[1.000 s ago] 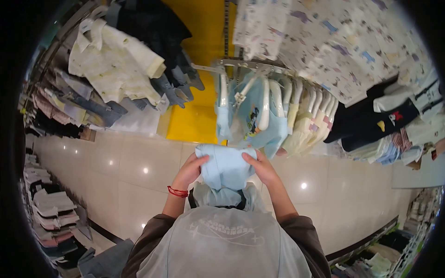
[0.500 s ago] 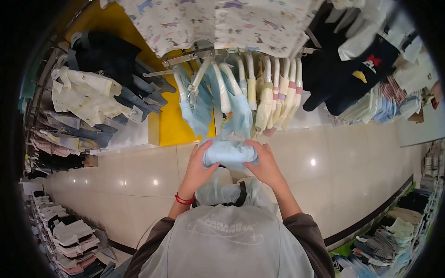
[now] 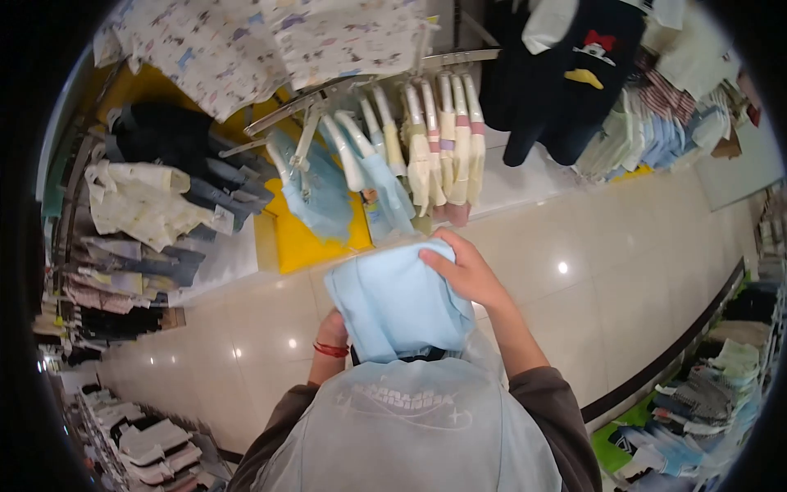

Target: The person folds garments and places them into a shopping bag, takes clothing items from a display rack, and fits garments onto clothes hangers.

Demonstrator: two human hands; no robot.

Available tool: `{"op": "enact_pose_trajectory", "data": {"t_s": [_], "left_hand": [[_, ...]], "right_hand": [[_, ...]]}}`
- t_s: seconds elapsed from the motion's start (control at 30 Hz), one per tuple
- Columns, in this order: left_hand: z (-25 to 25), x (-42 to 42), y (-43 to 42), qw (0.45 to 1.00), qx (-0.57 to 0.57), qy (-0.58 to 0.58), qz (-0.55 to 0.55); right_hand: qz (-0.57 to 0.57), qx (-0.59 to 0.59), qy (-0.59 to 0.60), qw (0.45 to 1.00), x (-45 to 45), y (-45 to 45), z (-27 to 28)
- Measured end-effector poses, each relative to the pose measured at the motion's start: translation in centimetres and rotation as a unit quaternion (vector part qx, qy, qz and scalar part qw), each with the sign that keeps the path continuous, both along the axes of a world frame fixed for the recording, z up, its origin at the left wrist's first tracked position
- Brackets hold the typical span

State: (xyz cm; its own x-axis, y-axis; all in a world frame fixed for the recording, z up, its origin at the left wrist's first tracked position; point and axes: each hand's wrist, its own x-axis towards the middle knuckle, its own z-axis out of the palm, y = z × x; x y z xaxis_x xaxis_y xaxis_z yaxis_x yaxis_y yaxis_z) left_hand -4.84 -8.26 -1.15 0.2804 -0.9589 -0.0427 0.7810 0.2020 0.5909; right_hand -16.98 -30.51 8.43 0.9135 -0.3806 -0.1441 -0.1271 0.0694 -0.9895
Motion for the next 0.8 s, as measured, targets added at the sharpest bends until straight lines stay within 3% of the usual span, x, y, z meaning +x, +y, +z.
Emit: {"op": "enact_pose_trajectory", "data": {"t_s": [0.07, 0.1, 0.2, 0.3, 0.4, 0.5, 0.6, 0.7, 0.8], "left_hand": [[-2.8, -1.4, -0.3, 0.996, 0.057, -0.062, -0.022], [0.5, -2.6, -2.0, 0.966, 0.188, -0.177, -0.008], [0.0, -3.3, -4.8, 0.944, 0.268, -0.189, -0.022], [-1.0, -3.7, -6.2, 0.962, 0.270, -0.050, 0.016], [-0.2, -3.8, -7.6, 0.960, 0.274, -0.047, 0.018], [0.6, -3.8, -8.7, 0.936, 0.281, -0.199, 0.076], [-0.2, -3.5, -9.7, 0.893, 0.257, -0.332, 0.163], [1.1, -3.6, -10.5, 0.891, 0.232, -0.371, 0.119], [1.2, -3.2, -10.8, 0.926, 0.237, -0.280, 0.094]], "right_hand": [[-0.058, -0.027, -0.003, 0.998, -0.7, -1.1, -1.7], [-0.088, -0.040, -0.003, 0.995, -1.3, -1.5, -2.7], [-0.157, 0.017, 0.015, 0.987, -3.0, -2.5, -4.6], [-0.125, 0.066, 0.045, 0.989, -5.5, -3.4, -4.2], [-0.034, -0.029, 0.041, 0.998, -7.8, -3.2, -7.1], [-0.091, 0.022, 0.010, 0.996, -8.8, -2.6, -7.6], [-0.194, -0.051, -0.026, 0.979, -8.6, -2.7, -7.9], [-0.155, -0.067, -0.001, 0.986, -8.9, -3.7, -9.0], [-0.070, 0.023, -0.005, 0.997, -10.0, -3.9, -7.3]]}}
